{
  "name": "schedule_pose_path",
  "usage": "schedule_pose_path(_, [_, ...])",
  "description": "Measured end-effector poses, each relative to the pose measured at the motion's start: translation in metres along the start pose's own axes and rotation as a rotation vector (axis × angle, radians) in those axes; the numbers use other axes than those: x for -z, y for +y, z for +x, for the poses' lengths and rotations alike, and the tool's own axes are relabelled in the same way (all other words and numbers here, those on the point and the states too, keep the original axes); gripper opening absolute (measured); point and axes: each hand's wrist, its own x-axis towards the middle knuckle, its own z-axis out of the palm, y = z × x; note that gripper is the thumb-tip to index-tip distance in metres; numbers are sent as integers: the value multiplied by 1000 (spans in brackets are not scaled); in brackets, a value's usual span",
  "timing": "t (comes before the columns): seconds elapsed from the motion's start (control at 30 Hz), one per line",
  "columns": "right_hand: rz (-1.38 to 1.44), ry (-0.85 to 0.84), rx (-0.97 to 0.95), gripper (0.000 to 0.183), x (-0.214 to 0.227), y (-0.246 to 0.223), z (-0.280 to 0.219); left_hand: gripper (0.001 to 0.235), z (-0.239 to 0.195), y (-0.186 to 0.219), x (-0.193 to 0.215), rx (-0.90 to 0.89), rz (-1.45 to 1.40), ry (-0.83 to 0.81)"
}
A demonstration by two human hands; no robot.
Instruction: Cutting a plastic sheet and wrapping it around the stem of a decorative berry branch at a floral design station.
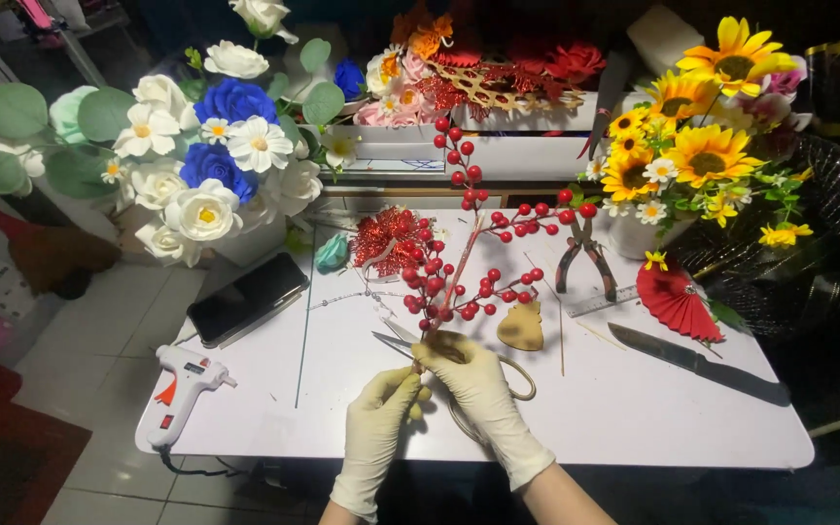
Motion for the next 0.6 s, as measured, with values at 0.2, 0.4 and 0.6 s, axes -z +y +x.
schedule_pose_path(0.2, [157, 51, -1, 20, 0, -7, -11, 20, -14, 6, 7, -10, 31, -30])
schedule_pose_path(0.4, [0, -35, 13, 21, 1, -26, -33, 40, -30, 19, 10, 155, 43, -102])
schedule_pose_path(0.6, [-211, -128, 72, 28, -6, -30, -53, 43, -33, 6, 26, 179, 38, -204])
